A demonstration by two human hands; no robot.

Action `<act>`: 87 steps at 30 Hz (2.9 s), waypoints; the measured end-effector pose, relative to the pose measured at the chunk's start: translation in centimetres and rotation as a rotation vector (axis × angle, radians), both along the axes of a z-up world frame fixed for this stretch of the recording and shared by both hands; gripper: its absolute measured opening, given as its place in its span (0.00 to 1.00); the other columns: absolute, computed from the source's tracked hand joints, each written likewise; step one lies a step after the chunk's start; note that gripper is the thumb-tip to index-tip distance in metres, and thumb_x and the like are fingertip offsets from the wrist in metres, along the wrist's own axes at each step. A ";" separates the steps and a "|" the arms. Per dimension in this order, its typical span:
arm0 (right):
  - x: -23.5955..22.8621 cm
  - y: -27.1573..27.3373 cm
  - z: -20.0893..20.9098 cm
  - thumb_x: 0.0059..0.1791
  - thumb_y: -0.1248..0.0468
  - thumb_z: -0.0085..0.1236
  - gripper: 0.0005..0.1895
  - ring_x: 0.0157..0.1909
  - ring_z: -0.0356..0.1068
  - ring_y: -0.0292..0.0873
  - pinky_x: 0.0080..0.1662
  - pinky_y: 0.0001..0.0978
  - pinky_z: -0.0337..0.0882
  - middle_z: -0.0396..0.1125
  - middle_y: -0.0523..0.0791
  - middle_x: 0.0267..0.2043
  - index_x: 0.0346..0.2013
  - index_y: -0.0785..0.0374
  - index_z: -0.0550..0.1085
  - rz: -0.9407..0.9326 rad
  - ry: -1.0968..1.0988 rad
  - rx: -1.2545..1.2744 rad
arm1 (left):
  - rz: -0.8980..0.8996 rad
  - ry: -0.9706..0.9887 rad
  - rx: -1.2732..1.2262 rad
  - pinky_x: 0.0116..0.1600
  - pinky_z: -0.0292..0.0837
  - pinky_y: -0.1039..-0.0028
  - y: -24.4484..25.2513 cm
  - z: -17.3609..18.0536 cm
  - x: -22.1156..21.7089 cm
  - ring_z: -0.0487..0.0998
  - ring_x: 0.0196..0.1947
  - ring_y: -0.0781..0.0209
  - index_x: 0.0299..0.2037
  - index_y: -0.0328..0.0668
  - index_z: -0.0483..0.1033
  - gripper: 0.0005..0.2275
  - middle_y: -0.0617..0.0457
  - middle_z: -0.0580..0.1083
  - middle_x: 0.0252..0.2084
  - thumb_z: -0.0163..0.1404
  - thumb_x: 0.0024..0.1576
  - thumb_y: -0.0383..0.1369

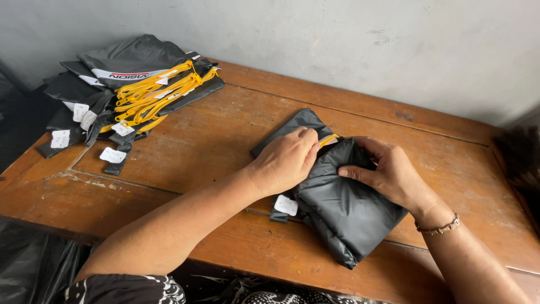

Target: The person folds a grey fabric garment and places a yellow strap around it to secure it on a wooden table.

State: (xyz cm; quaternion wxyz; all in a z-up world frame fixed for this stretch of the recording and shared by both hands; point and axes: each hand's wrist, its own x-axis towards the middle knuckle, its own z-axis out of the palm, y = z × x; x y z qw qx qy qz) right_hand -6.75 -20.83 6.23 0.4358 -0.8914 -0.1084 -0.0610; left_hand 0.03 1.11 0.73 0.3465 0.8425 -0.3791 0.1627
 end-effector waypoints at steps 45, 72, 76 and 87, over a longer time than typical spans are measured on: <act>1.1 -2.6 -7.9 0.38 0.55 0.80 0.30 0.39 0.72 0.43 0.44 0.37 0.75 0.64 0.44 0.40 0.51 0.56 0.77 -0.197 -0.044 -0.014 | 0.168 0.063 0.424 0.34 0.77 0.59 2.6 2.4 -2.4 0.83 0.32 0.42 0.35 0.43 0.75 0.13 0.48 0.77 0.29 0.47 0.59 0.43; -0.3 -0.3 -5.3 0.50 0.57 0.57 0.05 0.38 0.77 0.50 0.42 0.42 0.78 0.68 0.37 0.37 0.39 0.40 0.75 -0.115 -0.337 -0.855 | 0.289 0.300 -0.005 0.41 0.77 0.48 2.2 -3.3 -7.7 0.79 0.39 0.28 0.44 0.37 0.63 0.09 0.35 0.70 0.37 0.44 0.55 0.28; -1.0 1.2 -2.2 0.51 0.53 0.55 0.08 0.42 0.79 0.50 0.43 0.41 0.80 0.75 0.39 0.36 0.42 0.45 0.78 -0.078 -0.063 -0.913 | 0.295 0.382 0.013 0.41 0.78 0.48 2.2 -3.2 -8.1 0.79 0.39 0.26 0.44 0.37 0.62 0.07 0.35 0.70 0.38 0.42 0.58 0.28; -6.6 9.9 1.2 0.31 0.31 0.78 0.52 0.47 0.72 0.59 0.42 0.58 0.79 0.51 0.47 0.57 0.54 0.53 0.58 -0.054 0.263 -0.970 | 0.050 0.299 -0.151 0.40 0.67 0.53 4.4 -3.3 -7.0 0.75 0.34 0.37 0.34 0.37 0.64 0.02 0.40 0.73 0.34 0.42 0.53 0.24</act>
